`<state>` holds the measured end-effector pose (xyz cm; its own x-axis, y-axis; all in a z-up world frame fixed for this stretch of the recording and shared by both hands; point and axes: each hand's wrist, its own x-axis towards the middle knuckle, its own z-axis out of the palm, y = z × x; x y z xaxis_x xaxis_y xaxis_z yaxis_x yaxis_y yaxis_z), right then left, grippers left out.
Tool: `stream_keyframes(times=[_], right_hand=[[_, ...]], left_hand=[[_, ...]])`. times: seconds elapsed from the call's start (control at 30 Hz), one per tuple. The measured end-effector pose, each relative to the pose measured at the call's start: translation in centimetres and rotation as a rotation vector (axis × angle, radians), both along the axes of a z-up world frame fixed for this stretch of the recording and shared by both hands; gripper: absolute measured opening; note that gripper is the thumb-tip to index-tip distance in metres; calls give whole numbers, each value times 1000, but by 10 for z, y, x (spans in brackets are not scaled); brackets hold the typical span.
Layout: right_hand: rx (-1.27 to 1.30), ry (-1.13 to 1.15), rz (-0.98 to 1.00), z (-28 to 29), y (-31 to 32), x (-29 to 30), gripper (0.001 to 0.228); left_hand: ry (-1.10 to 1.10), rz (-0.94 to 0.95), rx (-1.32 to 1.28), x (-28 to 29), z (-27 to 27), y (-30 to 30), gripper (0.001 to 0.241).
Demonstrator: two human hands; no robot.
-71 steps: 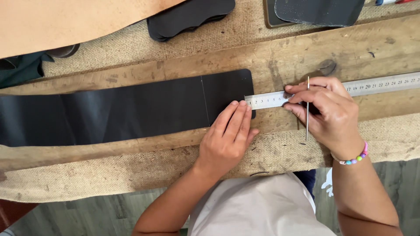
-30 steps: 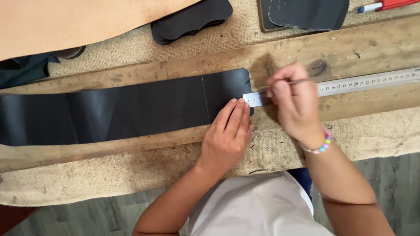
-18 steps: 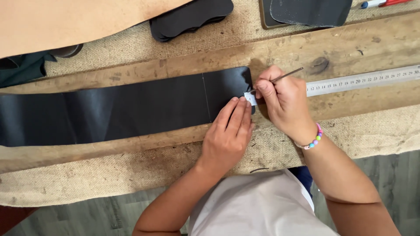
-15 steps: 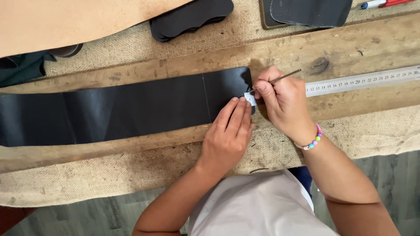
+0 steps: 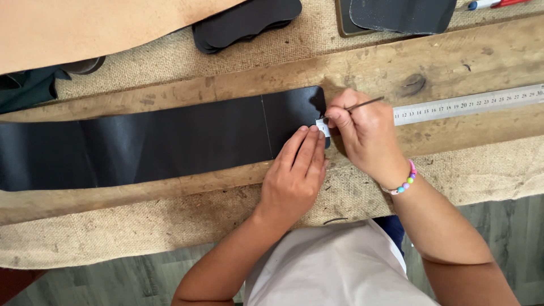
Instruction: Measuring and marking a strip of leather using a ruler and a stylus
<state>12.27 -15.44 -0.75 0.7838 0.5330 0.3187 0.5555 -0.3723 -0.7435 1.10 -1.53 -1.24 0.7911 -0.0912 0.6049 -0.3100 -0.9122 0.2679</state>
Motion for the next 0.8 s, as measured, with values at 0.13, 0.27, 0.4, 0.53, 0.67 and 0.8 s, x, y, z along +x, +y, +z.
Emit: stream_keyframes(times=[0.13, 0.27, 0.4, 0.53, 0.67, 0.8], right_hand=[[-24, -69, 42, 5, 5, -1, 28], [-69, -252, 74, 1, 7, -4, 27], [-200, -463, 126, 2, 7, -8, 27], [22, -263, 92, 4, -13, -2, 18], [-64, -149, 11, 23, -53, -3, 24], [-230, -171, 10, 23, -69, -11, 39]], left_hand=[[-16, 3, -22, 1, -1, -1, 30], [-48, 14, -15, 1, -6, -2, 30], [-87, 7, -4, -1, -10, -1, 27], [-116, 0, -45, 2, -8, -1, 27], [-148, -4, -111, -8, -12, 3, 24], [-168, 8, -138, -13, -12, 6, 22]])
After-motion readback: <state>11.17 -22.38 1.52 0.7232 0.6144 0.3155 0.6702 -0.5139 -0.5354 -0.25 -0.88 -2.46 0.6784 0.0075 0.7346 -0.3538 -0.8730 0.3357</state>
